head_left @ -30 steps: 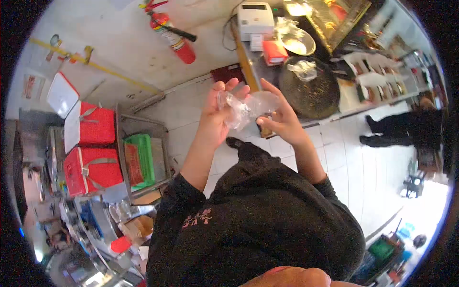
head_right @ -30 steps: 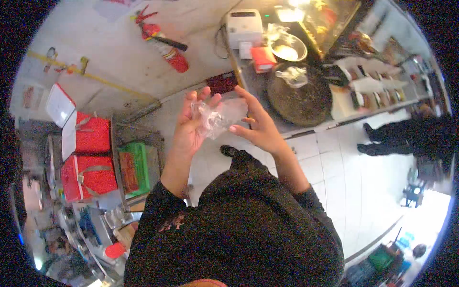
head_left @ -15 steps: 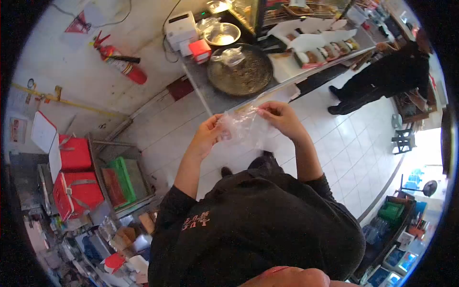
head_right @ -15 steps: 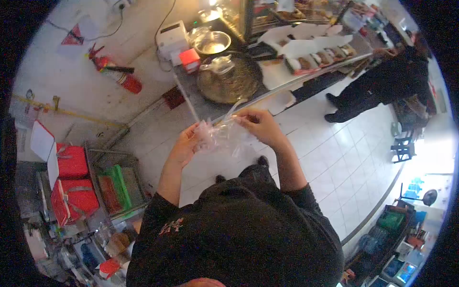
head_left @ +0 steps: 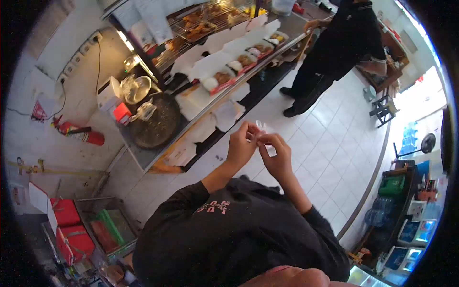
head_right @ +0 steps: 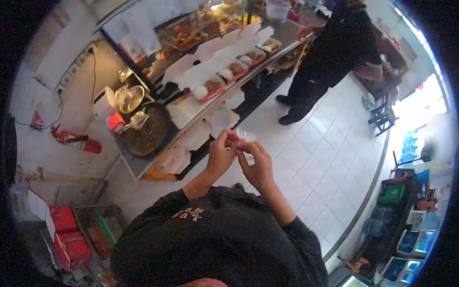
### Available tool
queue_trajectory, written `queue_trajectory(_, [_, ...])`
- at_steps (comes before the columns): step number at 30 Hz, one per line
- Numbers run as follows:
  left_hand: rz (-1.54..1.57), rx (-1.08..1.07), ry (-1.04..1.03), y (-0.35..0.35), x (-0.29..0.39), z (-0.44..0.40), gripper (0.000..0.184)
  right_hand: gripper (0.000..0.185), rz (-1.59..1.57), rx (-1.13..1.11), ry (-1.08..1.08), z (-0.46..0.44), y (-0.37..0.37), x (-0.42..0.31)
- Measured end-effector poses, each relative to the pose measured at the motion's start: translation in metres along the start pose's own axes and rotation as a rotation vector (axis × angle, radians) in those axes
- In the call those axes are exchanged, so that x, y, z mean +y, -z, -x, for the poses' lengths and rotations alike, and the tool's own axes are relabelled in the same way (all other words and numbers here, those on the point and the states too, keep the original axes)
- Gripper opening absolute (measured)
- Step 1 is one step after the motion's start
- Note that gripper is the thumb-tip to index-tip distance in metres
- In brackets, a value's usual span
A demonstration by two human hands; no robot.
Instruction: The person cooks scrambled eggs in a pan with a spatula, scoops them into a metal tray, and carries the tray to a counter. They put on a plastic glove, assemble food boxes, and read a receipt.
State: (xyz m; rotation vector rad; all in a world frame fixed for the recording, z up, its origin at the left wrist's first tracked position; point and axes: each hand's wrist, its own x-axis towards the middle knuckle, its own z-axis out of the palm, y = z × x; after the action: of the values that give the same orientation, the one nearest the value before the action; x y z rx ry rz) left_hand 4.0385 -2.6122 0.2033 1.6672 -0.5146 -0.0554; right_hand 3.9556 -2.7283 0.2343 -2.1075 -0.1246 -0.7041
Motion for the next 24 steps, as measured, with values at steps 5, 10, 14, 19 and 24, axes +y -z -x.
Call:
queue_trajectory(5, [-0.108, -0.098, -0.014, -0.061, -0.013, -0.043, 0.019, 0.014, -0.135, -0.050, -0.494, 0.001, 0.033, 0.103])
queue_trajectory(10, [-0.259, -0.212, -0.185, -0.081, -0.037, -0.089, 0.015, 0.025, -0.745, 0.146, -0.802, -0.034, 0.019, 0.180])
queue_trajectory(14, [-0.162, -0.261, -0.110, -0.089, -0.061, -0.155, 0.014, 0.038, -0.820, 0.406, -0.945, -0.097, 0.000, 0.225])
queue_trajectory(19, [-0.060, -0.196, -0.124, -0.100, -0.083, -0.268, 0.013, 0.065, -0.545, 0.083, -0.876, -0.165, -0.030, 0.281])
queue_trajectory(24, [0.103, -0.399, 0.027, -0.103, -0.086, -0.347, 0.023, 0.046, -0.964, 0.350, -0.632, -0.265, -0.010, 0.304])
